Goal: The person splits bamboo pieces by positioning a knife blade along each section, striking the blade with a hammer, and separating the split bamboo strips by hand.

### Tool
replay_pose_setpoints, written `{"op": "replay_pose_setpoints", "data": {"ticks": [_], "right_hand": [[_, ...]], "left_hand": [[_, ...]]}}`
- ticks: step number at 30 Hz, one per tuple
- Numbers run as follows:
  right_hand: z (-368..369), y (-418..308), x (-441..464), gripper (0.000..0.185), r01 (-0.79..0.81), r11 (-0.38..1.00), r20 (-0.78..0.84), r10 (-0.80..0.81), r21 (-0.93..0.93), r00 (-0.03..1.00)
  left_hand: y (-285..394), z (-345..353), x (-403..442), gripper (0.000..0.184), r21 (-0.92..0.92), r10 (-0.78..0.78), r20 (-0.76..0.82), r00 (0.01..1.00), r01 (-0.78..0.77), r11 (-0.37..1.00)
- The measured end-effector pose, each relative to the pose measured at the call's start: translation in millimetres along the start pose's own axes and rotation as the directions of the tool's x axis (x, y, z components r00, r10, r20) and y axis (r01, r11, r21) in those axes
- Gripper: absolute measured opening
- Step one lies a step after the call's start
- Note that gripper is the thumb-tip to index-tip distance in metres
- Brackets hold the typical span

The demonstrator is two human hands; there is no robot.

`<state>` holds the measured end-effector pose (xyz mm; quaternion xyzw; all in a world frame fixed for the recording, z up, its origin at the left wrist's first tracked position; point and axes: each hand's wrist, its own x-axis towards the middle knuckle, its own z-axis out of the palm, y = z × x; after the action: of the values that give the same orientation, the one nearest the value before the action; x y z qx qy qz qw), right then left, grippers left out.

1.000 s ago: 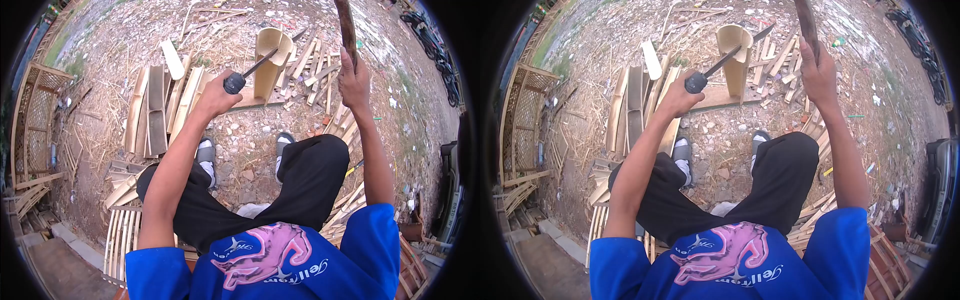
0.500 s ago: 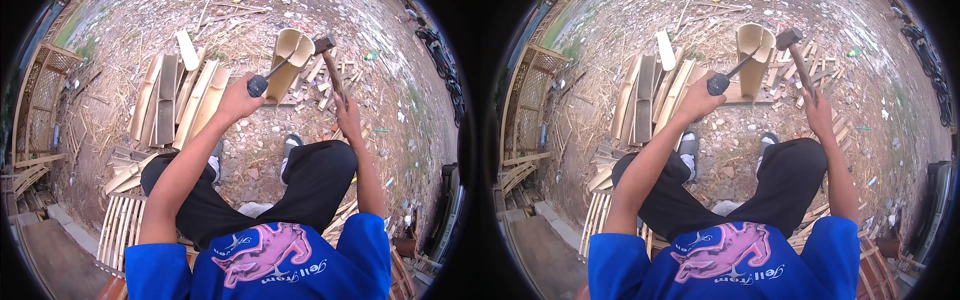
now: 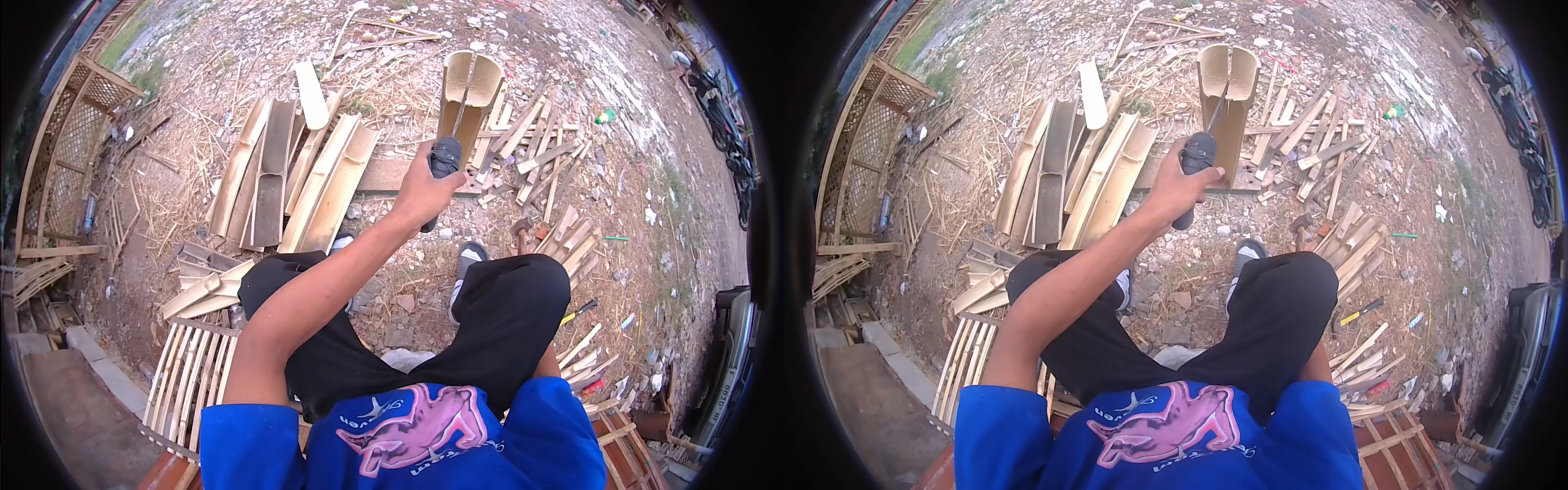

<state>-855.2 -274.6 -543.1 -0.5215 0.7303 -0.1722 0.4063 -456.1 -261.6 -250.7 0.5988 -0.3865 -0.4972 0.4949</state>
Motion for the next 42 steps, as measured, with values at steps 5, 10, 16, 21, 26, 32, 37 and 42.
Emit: {"op": "replay_pose_setpoints", "data": {"ticks": [5, 10, 16, 21, 26, 32, 37, 42], "right_hand": [[-4, 34, 33, 0.036, 0.085, 0.967, -0.105, -0.112, -0.240, 0.988], [-83, -159, -28, 0.033, 0.337, 0.941, -0.217, -0.331, -0.010, 0.918], [-83, -349, -134, 0.065, 0.472, 0.881, 0.311, -0.443, -0.024, 0.841], [-30, -373, -130, 0.075, 0.306, 0.921, 0.285, -0.369, 0.242, 0.885], [-21, -358, -134, 0.065, 0.213, 0.892, 0.301, -0.347, 0.399, 0.888], [-30, -371, -132, 0.031, 0.096, 0.911, 0.420, -0.276, 0.401, 0.865], [-19, -360, -125, 0.027, 0.102, 0.895, 0.485, -0.327, 0.433, 0.811], [-8, -360, -142, 0.039, 0.334, 0.899, 0.408, -0.428, 0.284, 0.806]], "left_hand": [[16, 6, -3, 0.083, -0.058, -0.088, 0.074, 0.993, 0.092, 0.994], [14, 16, -2, 0.083, -0.012, -0.051, 0.171, 0.984, 0.053, 0.998], [-5, 29, 5, 0.078, -0.044, -0.009, 0.286, 0.958, 0.022, 0.999], [6, 19, 1, 0.086, -0.036, 0.107, 0.477, 0.872, -0.103, 0.994], [23, -18, 17, 0.074, 0.399, 0.063, 0.578, 0.813, -0.350, 0.848], [96, -61, 5, 0.034, 0.489, 0.361, 0.055, 0.931, -0.340, 0.804], [70, -53, 44, 0.053, 0.673, 0.758, -0.038, 0.651, -0.545, 0.501], [71, -49, 54, 0.057, 0.659, 0.631, -0.017, 0.776, -0.466, 0.590]]}}
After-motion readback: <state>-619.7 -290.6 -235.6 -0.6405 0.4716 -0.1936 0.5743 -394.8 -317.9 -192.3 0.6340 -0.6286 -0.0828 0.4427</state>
